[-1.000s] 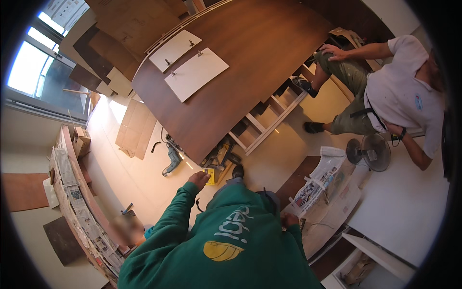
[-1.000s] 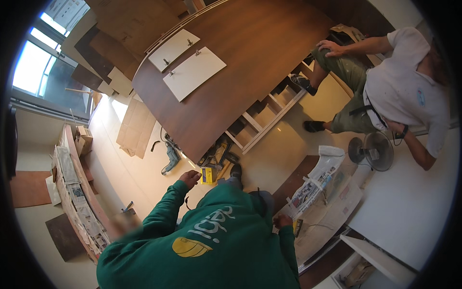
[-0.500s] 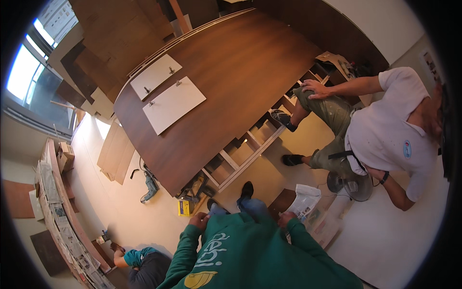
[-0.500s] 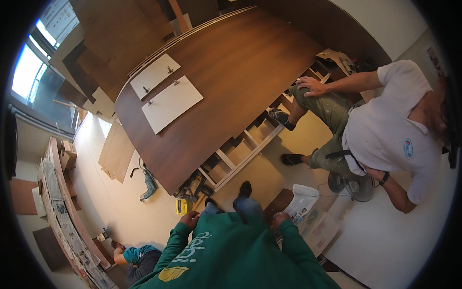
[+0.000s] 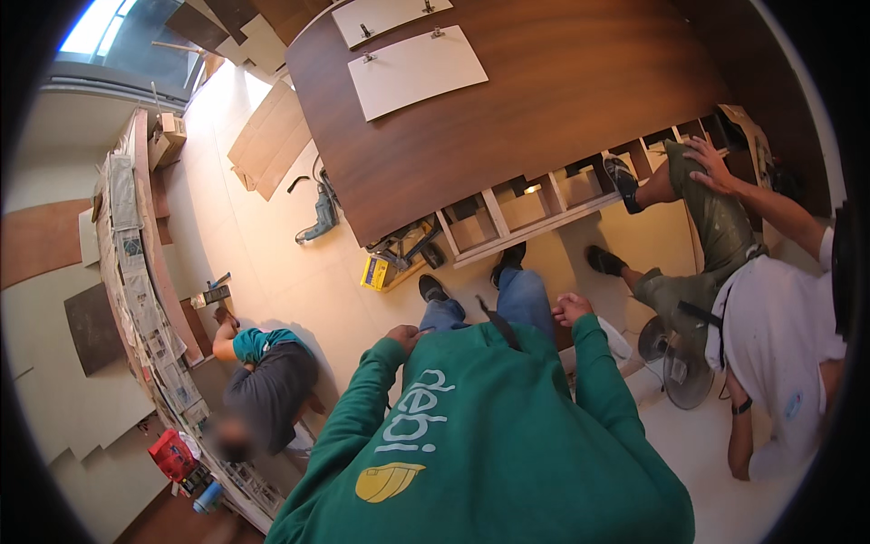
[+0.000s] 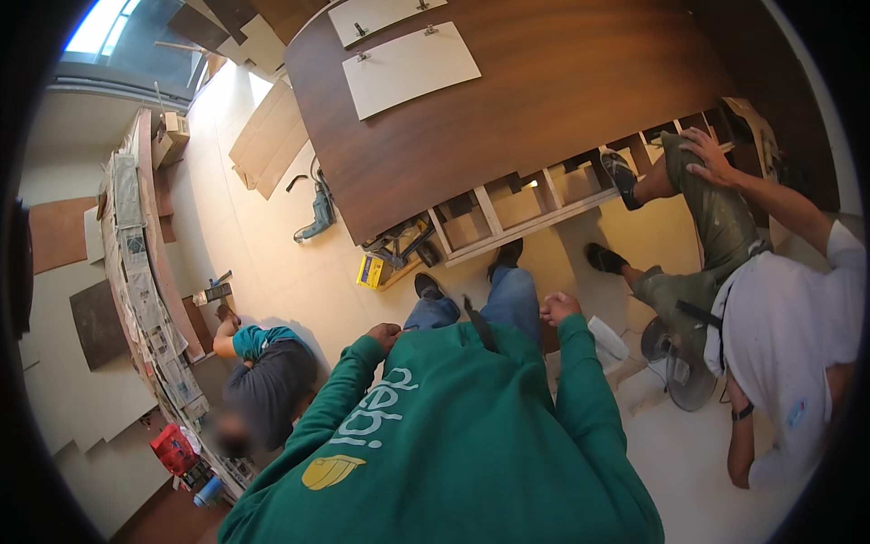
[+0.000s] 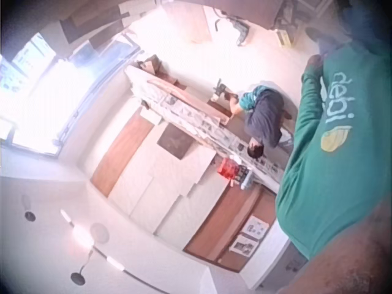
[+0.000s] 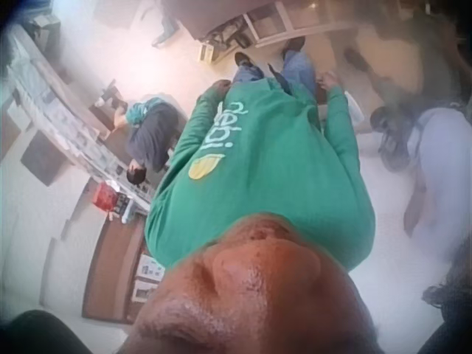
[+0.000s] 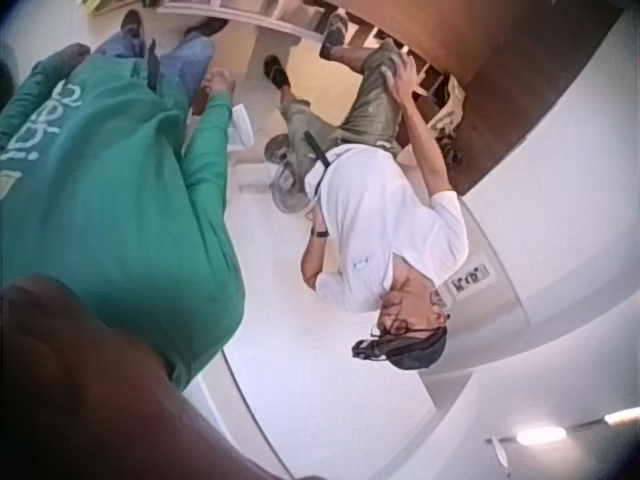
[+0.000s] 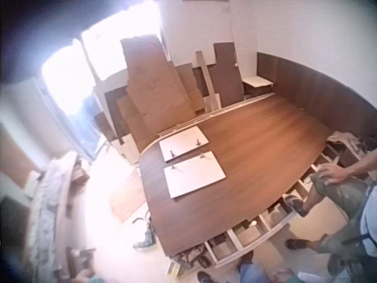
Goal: The person uses a utility knife to trim a dark brown laminate sheet on a wooden frame, then places white cabinet doors onto a large wooden furniture base. The person works on the floor in a room with other people present.
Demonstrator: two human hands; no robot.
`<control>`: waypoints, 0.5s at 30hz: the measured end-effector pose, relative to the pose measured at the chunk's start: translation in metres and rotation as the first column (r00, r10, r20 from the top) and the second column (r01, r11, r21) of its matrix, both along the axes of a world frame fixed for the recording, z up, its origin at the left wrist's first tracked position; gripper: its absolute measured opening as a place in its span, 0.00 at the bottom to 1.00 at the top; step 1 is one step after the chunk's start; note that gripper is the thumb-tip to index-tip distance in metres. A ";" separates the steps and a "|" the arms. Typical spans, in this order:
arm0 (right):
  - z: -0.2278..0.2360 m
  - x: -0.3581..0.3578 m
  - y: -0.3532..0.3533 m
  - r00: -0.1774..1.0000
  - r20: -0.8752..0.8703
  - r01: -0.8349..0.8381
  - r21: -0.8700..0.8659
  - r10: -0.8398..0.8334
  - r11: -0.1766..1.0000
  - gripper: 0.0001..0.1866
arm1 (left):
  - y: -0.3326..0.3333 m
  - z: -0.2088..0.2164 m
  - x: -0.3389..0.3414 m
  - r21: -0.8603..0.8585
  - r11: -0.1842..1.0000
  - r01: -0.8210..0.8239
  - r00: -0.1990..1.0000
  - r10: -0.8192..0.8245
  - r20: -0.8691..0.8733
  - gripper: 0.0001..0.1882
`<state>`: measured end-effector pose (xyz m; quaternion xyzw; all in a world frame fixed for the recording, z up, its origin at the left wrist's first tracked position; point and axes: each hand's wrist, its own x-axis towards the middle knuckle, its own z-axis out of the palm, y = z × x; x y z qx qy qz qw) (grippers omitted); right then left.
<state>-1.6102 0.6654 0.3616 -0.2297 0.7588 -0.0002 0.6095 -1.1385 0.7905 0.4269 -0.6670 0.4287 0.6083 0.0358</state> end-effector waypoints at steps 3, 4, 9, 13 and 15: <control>-0.005 0.010 -0.039 0.985 0.052 -0.162 -0.026 0.163 0.986 0.13 | -0.017 0.005 -0.026 -0.122 0.989 0.085 0.993 -0.075 0.088 0.24; -0.015 0.002 -0.054 0.979 0.051 -0.196 -0.040 0.198 0.980 0.13 | -0.035 0.025 -0.041 -0.145 0.971 0.189 0.969 -0.161 0.188 0.24; -0.052 -0.027 -0.113 0.945 0.079 -0.314 -0.044 0.317 0.948 0.12 | -0.131 0.118 -0.094 -0.301 0.947 -0.111 0.992 0.123 0.021 0.18; -0.057 -0.046 -0.164 0.919 0.055 -0.385 -0.099 0.392 0.918 0.12 | -0.207 0.169 -0.114 -0.624 0.699 -0.349 0.924 0.368 -0.104 0.12; -0.056 -0.049 -0.181 0.925 0.027 -0.376 -0.080 0.380 0.923 0.13 | -0.241 0.195 -0.112 -0.702 0.621 -0.350 0.915 0.389 -0.112 0.12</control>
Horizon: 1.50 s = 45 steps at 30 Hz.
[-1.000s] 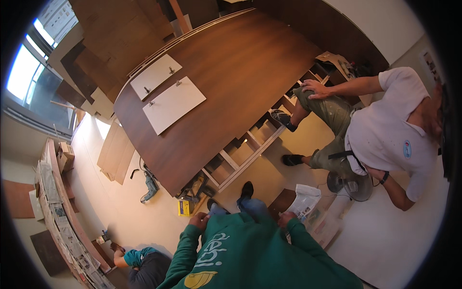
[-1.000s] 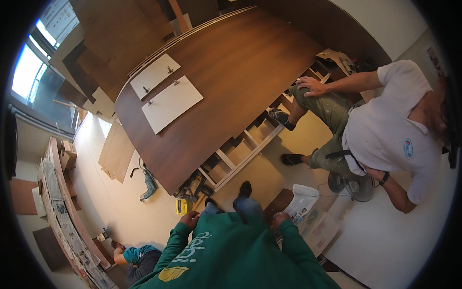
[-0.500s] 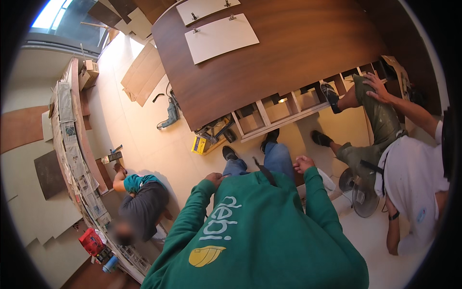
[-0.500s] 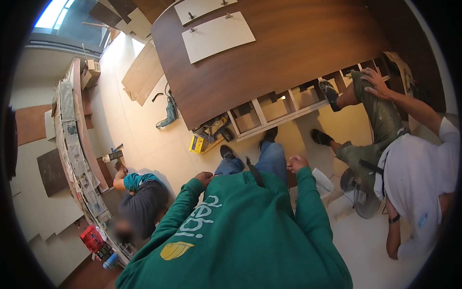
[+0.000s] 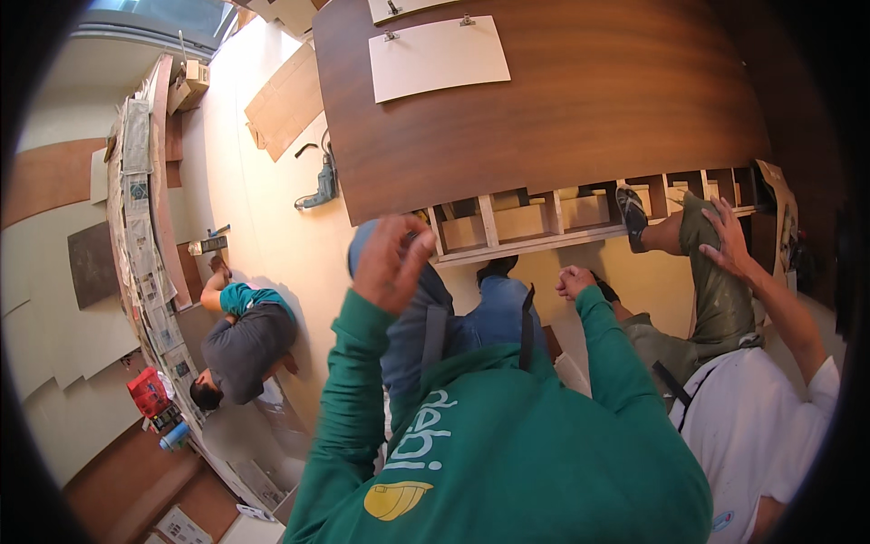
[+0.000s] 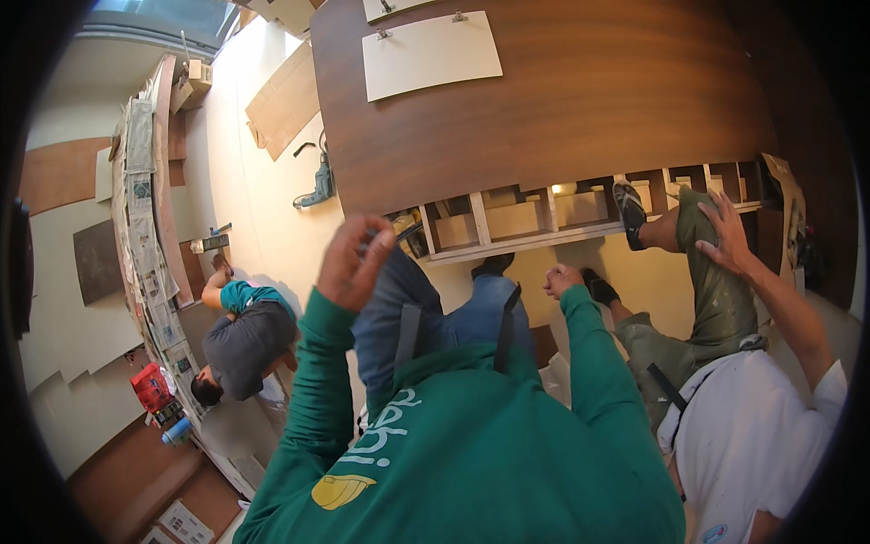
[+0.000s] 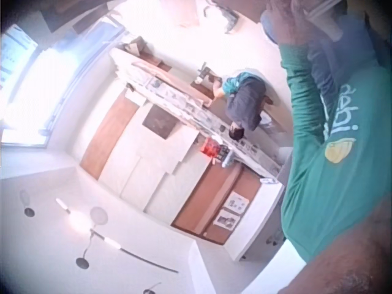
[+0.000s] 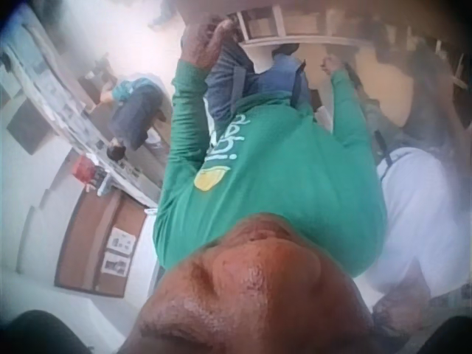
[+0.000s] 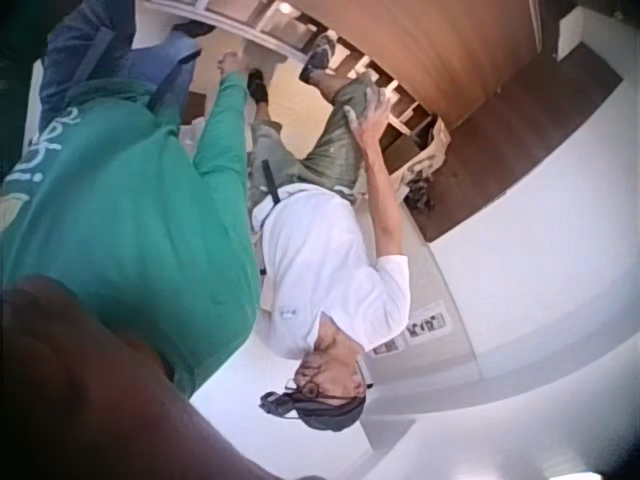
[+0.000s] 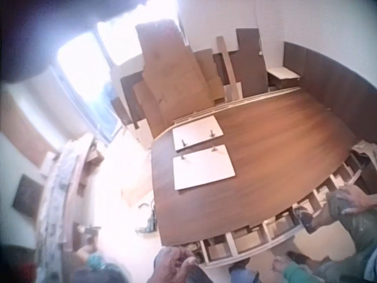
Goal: The person uses a utility knife to trim a dark brown laminate sheet on a wooden frame, then places white cabinet doors onto a large wooden furniture base. The person works on the floor in a room with other people present.
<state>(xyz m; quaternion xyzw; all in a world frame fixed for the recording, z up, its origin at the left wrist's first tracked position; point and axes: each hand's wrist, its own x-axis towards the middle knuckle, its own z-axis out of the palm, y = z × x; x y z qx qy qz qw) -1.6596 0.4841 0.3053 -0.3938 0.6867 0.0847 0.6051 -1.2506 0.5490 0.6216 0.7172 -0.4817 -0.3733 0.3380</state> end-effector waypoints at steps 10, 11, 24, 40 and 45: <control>-0.079 0.055 -0.027 0.994 0.105 0.018 0.083 -0.027 0.996 0.11 | -0.094 -0.062 -0.002 -0.122 0.967 -0.223 0.974 0.226 0.004 0.13; -0.084 0.063 -0.027 0.987 0.134 0.078 0.114 -0.093 0.990 0.11 | -0.100 -0.076 -0.009 -0.116 0.977 -0.180 0.982 0.186 0.039 0.13; -0.251 0.109 -0.119 0.520 0.083 0.832 0.178 -0.850 0.526 0.32 | -0.198 -0.234 -0.082 0.003 0.933 0.361 0.932 -0.361 0.040 0.12; -0.307 0.122 -0.166 0.601 0.084 0.780 -0.275 -0.794 0.562 0.30 | -0.229 -0.267 -0.089 0.301 0.710 0.637 0.736 -0.676 0.037 0.23; -0.329 0.117 -0.161 0.672 0.026 0.725 -0.227 -0.740 0.650 0.27 | -0.236 -0.272 -0.083 0.275 0.717 0.641 0.740 -0.672 0.028 0.24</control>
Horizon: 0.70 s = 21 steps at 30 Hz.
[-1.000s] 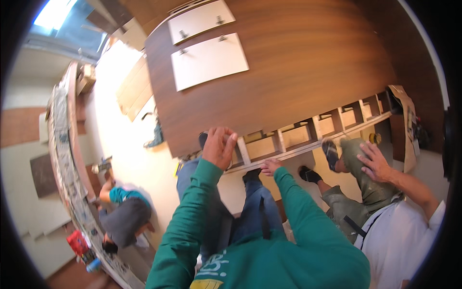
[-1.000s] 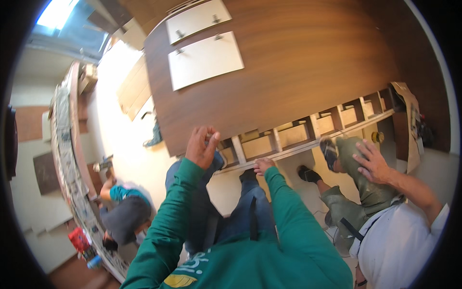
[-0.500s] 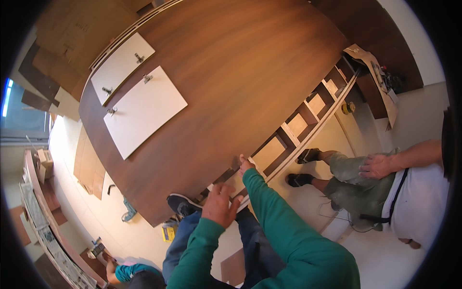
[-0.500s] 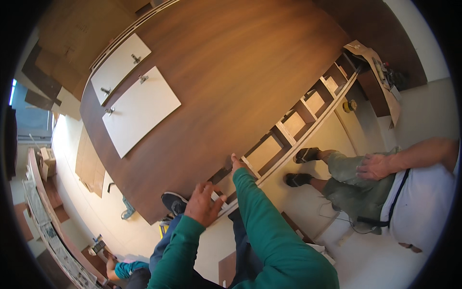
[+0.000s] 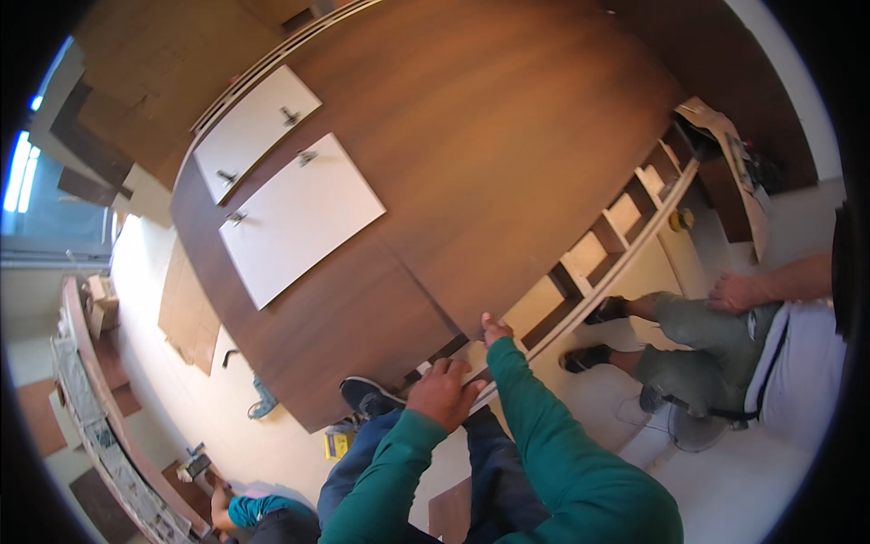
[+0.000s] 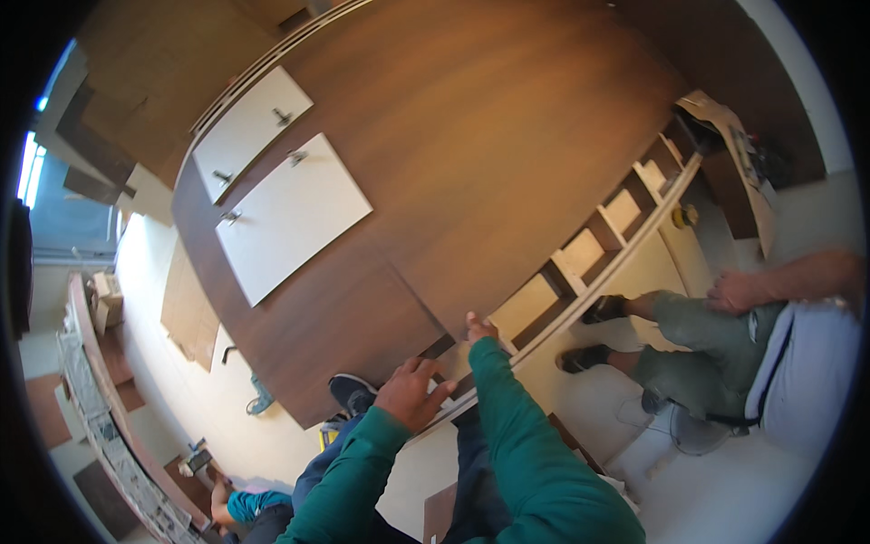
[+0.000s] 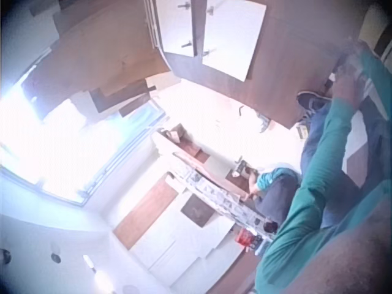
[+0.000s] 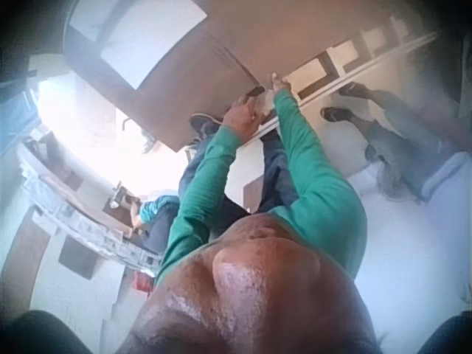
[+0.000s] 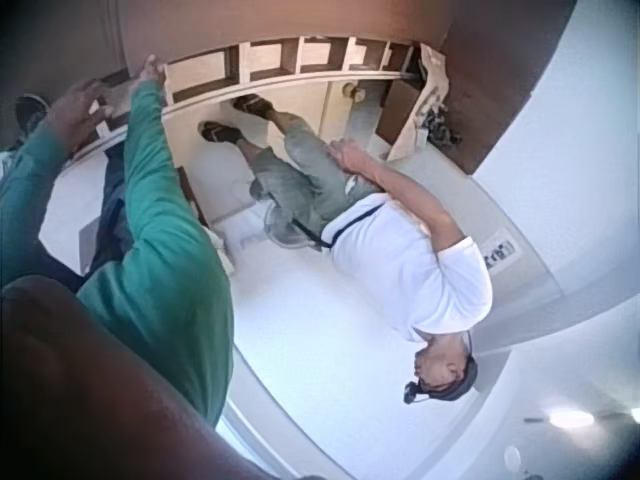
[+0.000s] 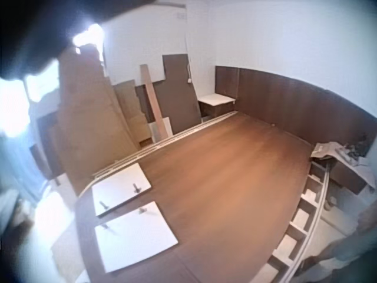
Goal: The person uses a utility knife to trim a dark brown laminate sheet on a wooden frame, then places white cabinet doors onto a large wooden furniture base. The person works on the floor in a room with other people present.
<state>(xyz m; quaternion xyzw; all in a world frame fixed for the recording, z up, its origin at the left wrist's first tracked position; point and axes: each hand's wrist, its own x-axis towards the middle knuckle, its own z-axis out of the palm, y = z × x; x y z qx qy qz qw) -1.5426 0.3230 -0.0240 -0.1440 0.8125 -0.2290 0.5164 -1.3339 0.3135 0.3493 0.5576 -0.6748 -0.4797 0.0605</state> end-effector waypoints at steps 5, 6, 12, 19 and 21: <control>0.095 0.037 -0.003 0.991 0.130 0.007 0.060 -0.015 0.998 0.29 | -0.008 -0.004 0.006 0.033 0.999 -0.025 0.999 0.024 0.022 0.25; 0.093 0.041 0.001 0.991 0.133 0.009 0.086 -0.021 0.996 0.29 | -0.010 -0.003 0.006 0.043 0.999 -0.021 1.000 0.020 0.014 0.25; 0.003 0.044 0.036 0.953 0.233 0.176 0.086 -0.192 0.981 0.28 | -0.020 0.000 0.011 0.046 0.998 -0.040 0.999 0.040 0.015 0.25; 0.034 0.008 -0.005 0.978 -0.102 -0.152 0.256 0.183 0.955 0.34 | -0.031 -0.001 0.018 0.036 0.997 -0.069 0.997 0.068 0.027 0.26; 0.007 -0.024 0.006 0.942 -0.165 -0.239 0.281 0.293 0.929 0.35 | -0.035 0.005 0.016 0.054 0.997 -0.060 0.998 0.059 0.029 0.26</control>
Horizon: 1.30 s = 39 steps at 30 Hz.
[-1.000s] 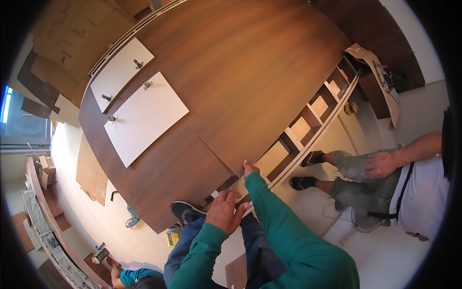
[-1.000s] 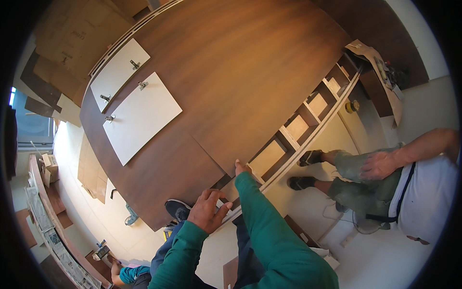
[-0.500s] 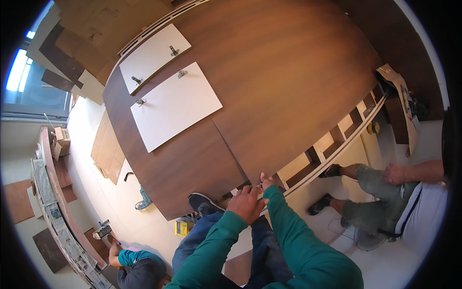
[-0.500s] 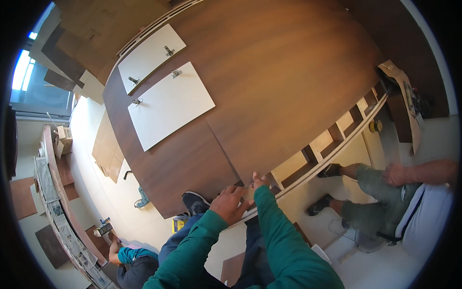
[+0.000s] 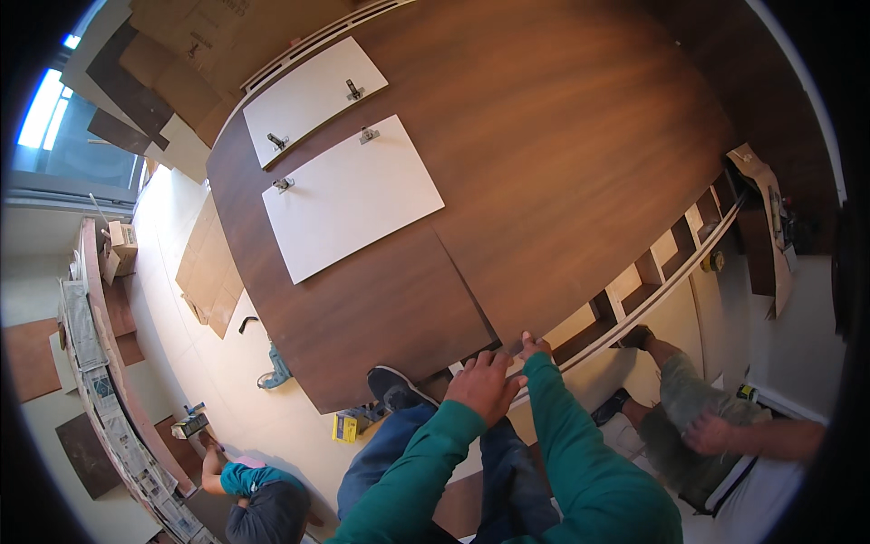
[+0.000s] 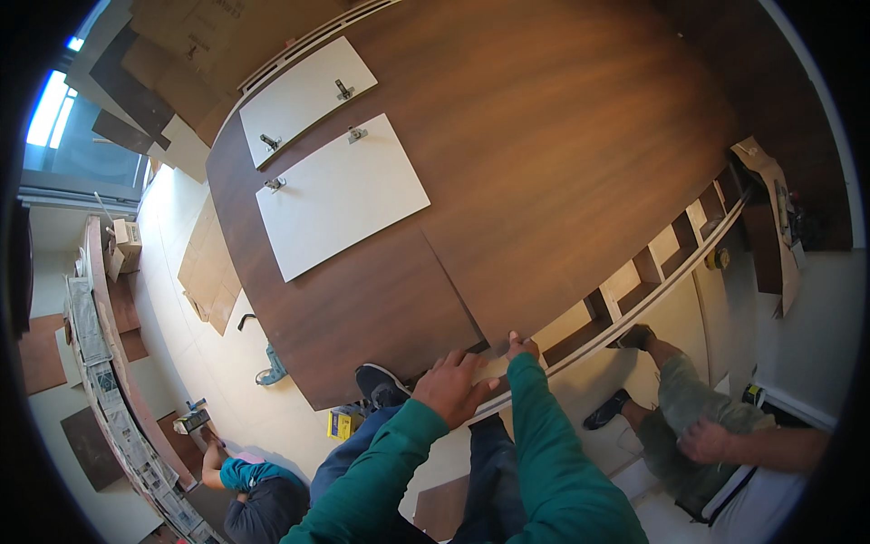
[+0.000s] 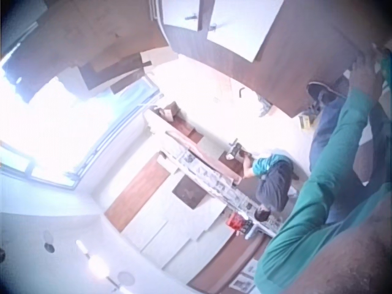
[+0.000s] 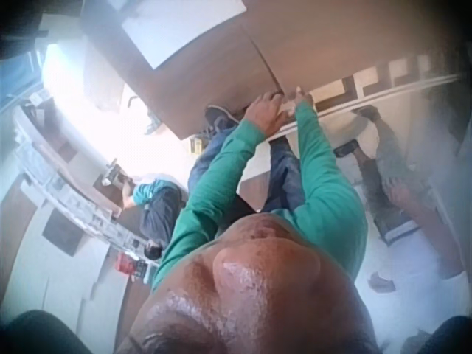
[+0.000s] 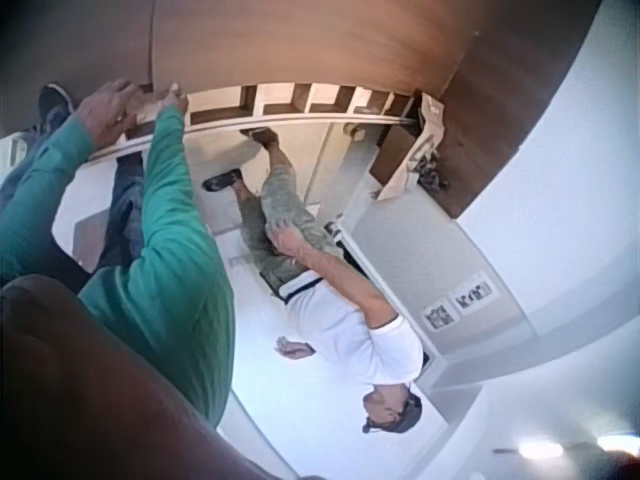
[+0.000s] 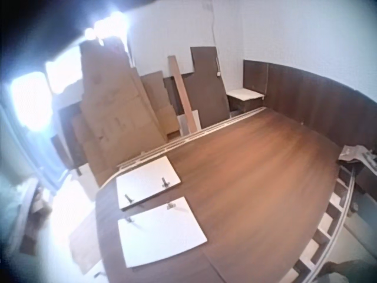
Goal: The person uses a utility knife to trim a dark brown laminate sheet on a wooden frame, then places white cabinet doors onto a large wooden furniture base. The person works on the floor in a room with other people present.
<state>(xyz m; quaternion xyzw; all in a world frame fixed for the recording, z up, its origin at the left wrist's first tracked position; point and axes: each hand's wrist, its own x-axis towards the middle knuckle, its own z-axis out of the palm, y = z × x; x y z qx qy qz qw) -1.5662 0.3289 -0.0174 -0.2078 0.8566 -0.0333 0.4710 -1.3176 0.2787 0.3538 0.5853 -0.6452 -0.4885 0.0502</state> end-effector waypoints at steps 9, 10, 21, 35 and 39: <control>0.026 -0.027 -0.008 0.995 -0.043 -0.081 0.195 0.091 0.977 0.33 | -0.006 -0.008 0.017 0.007 1.000 -0.018 0.999 0.017 0.034 0.27; 0.026 -0.029 -0.009 0.995 -0.029 -0.091 0.219 0.100 0.971 0.33 | -0.006 -0.007 0.017 0.000 1.000 -0.026 0.999 0.026 0.024 0.27; 0.063 0.043 0.032 0.975 0.127 0.152 0.206 -0.180 0.967 0.30 | -0.005 0.001 0.006 0.001 0.998 0.068 0.996 -0.068 0.065 0.27; 0.092 0.146 -0.072 0.844 0.395 -0.283 -0.248 0.364 0.926 0.22 | -0.001 0.008 0.017 -0.024 0.999 0.049 0.991 -0.045 0.128 0.27; 0.075 0.118 0.041 0.724 0.347 -0.525 -0.285 0.597 0.802 0.24 | -0.003 0.005 0.011 -0.038 0.999 -0.018 0.994 0.022 0.109 0.25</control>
